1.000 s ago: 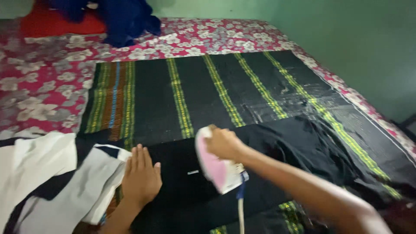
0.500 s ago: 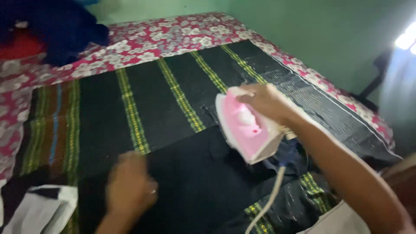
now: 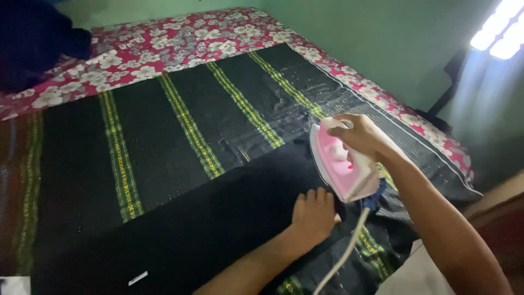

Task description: Ironing and folding a black t-shirt on a bed.

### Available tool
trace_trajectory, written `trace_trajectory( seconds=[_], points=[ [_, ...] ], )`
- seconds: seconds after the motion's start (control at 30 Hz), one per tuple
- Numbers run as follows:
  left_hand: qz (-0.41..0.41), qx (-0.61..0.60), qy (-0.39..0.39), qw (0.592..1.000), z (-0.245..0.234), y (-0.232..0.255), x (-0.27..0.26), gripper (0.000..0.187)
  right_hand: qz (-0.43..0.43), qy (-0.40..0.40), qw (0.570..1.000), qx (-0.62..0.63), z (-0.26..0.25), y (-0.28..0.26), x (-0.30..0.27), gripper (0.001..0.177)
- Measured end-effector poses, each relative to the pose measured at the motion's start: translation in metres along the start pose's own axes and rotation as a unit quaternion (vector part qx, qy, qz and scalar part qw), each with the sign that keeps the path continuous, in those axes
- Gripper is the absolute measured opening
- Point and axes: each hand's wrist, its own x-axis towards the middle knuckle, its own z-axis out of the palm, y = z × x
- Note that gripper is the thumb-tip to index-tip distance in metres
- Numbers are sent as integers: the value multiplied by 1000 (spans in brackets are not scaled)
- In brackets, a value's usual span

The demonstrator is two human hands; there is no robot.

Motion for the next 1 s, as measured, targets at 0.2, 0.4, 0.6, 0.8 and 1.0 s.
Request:
trace_trajectory(
  seconds=[0.2,0.4,0.6,0.8,1.0],
  points=[
    [-27,-14,14,999,51,6,8,27,-93,-50,993,-55,11,4,13,60],
    [-27,-109,89,990,-43,-7,-26,18,-99,-93,990,-27,28,-21,19,53],
    [-198,-44,20,979,-83,-86,-61,33,-105,-130,986,-23,70,-14,23,58],
    [-283,29,-65,956,-88,-110,-85,98,-78,-100,986,-104,82,-1,33,61],
    [-277,63,-179,942,-111,-110,-111,110,-59,-48,979,-189,65,21,55,62]
  ],
)
